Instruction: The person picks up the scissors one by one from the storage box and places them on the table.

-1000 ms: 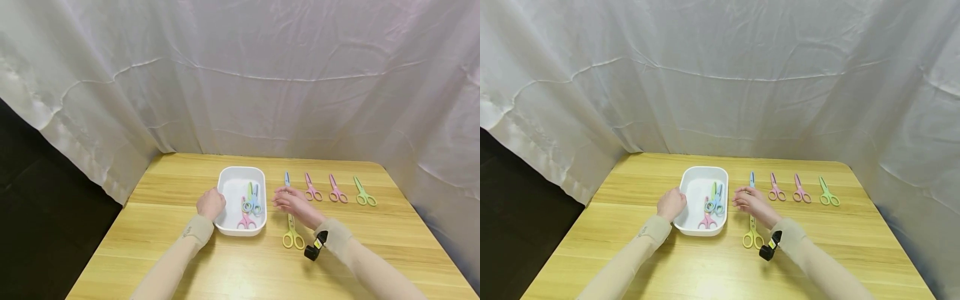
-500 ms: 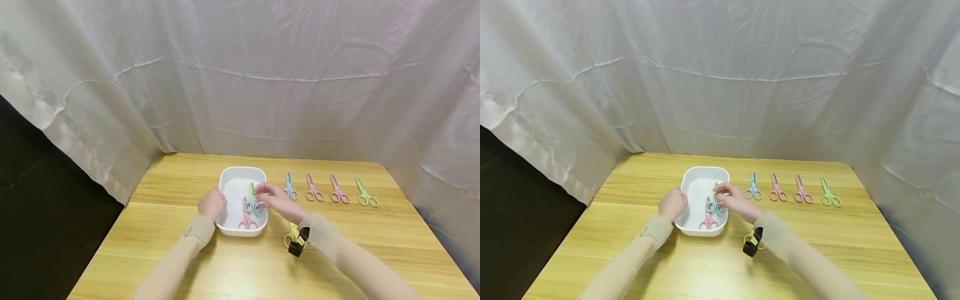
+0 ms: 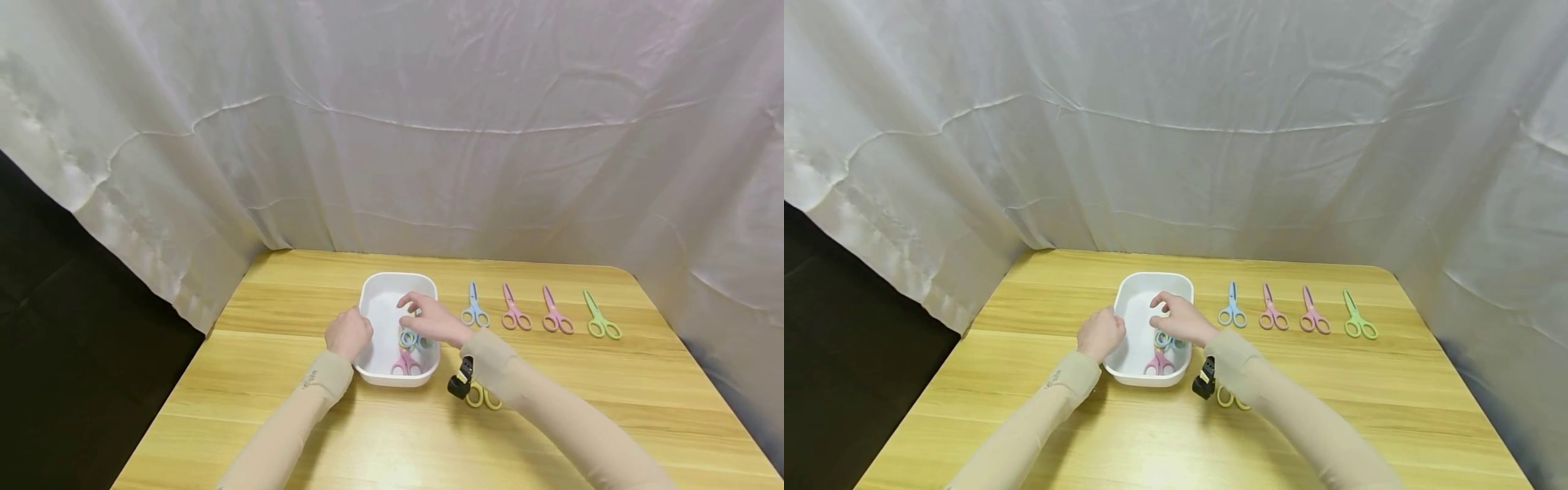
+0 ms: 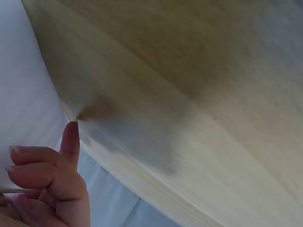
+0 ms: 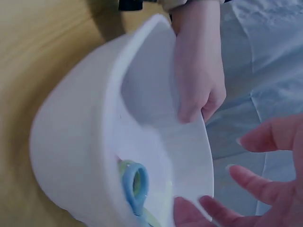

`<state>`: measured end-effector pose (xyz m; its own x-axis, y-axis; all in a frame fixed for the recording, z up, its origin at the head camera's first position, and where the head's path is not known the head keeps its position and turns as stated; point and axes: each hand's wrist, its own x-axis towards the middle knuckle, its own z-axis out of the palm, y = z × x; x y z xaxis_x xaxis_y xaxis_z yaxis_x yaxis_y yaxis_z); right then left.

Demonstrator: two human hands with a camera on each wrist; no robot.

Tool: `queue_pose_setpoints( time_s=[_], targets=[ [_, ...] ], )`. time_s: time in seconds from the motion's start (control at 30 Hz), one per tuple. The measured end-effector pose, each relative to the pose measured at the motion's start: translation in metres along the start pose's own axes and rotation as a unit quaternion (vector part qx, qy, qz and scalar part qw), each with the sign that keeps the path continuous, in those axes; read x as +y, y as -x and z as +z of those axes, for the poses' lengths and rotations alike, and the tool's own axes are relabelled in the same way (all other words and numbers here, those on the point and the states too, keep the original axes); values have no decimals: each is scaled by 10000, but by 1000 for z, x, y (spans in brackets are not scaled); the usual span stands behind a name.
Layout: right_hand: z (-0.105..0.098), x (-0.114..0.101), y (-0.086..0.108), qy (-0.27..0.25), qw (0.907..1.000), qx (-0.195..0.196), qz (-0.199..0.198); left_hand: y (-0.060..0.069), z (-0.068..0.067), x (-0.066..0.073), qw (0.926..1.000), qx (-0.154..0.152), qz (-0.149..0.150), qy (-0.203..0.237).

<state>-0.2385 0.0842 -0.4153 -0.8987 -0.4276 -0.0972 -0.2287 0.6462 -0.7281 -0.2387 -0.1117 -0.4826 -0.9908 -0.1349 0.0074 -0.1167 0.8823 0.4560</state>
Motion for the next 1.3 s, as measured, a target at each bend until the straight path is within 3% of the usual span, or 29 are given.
queue_pose_setpoints(
  time_s=[0.2,0.37,0.77,0.9,1.3],
  targets=[
    [0,-10,-10,1154,9927,-357,-40,0,-1,1,10000,-70,12,34],
    [3,-16,-17,1699,9836,-599,125,0,-1,1,9999,-69,1,91],
    [11,-18,-29,2105,9702,-1017,645,2,0,3,10000,85,22,45],
    [15,-14,-32,2012,9702,-1050,852,3,-1,3,9998,184,71,9],
    [27,-6,-40,2027,9687,-1107,908,4,-3,3,9998,204,45,-27]
  ],
)
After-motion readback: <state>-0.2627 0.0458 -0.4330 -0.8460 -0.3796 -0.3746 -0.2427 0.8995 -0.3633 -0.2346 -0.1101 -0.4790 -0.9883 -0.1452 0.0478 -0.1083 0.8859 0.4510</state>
